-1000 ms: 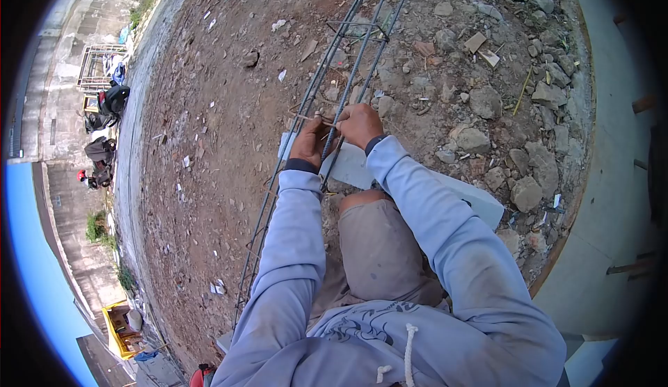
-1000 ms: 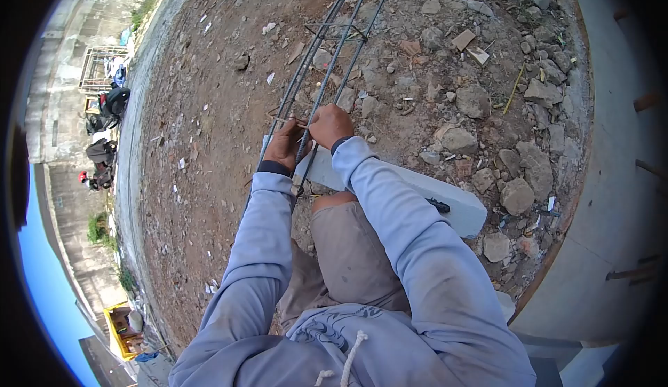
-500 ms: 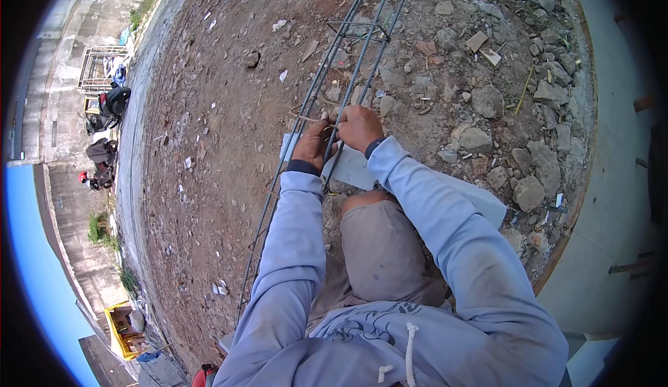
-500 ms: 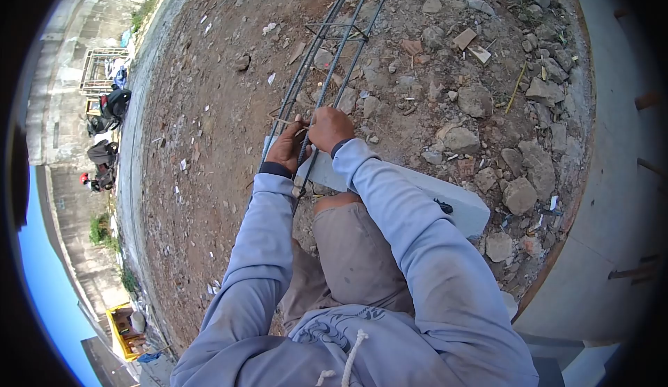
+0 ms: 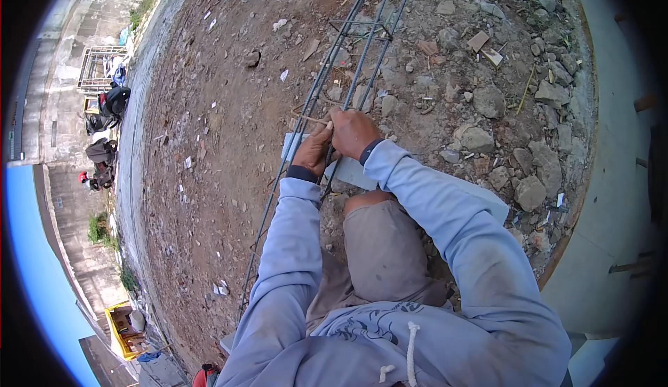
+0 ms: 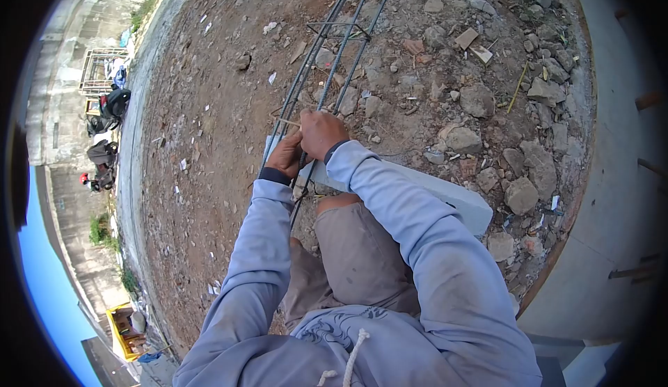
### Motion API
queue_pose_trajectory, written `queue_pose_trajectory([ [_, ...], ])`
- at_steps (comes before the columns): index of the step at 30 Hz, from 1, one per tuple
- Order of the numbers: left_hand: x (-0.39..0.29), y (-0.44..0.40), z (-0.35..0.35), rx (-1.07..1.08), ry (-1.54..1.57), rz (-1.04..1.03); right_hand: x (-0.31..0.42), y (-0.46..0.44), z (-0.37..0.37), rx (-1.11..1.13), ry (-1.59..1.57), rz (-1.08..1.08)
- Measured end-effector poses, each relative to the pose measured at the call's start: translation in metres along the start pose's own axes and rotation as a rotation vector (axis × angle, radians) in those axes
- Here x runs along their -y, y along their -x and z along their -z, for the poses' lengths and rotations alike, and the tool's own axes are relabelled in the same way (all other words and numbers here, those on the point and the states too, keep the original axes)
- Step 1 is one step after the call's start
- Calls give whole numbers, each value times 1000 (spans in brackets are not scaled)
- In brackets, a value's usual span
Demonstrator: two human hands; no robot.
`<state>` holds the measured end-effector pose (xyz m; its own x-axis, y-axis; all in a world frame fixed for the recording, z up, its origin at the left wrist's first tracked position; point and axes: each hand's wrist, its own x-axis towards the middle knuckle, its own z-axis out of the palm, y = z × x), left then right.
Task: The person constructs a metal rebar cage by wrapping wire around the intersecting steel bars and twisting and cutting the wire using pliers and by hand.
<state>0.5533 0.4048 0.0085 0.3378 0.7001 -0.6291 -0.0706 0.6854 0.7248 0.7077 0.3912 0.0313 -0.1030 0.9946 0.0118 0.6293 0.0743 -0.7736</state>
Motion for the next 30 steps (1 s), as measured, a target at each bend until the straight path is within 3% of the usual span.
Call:
queue_pose_trajectory([
  [5,-8,7,-5,83,39,-18,-3,-13,6,89,-37,-105],
  [9,-11,6,-5,139,18,-16,-8,-2,9,28,-62,-186],
  [12,-9,4,-7,57,-28,-6,-16,-7,5,42,-63,-207],
  [21,-4,-5,5,84,-248,-144,18,-39,30,328,102,-196],
  [24,-9,9,-13,-16,-337,-229,24,-32,25,245,75,-212],
  [28,4,5,-14,-230,-707,-346,7,-10,3,49,6,-176],
  [30,10,1,-8,-215,-646,-368,-6,-1,-5,-101,-58,-115],
])
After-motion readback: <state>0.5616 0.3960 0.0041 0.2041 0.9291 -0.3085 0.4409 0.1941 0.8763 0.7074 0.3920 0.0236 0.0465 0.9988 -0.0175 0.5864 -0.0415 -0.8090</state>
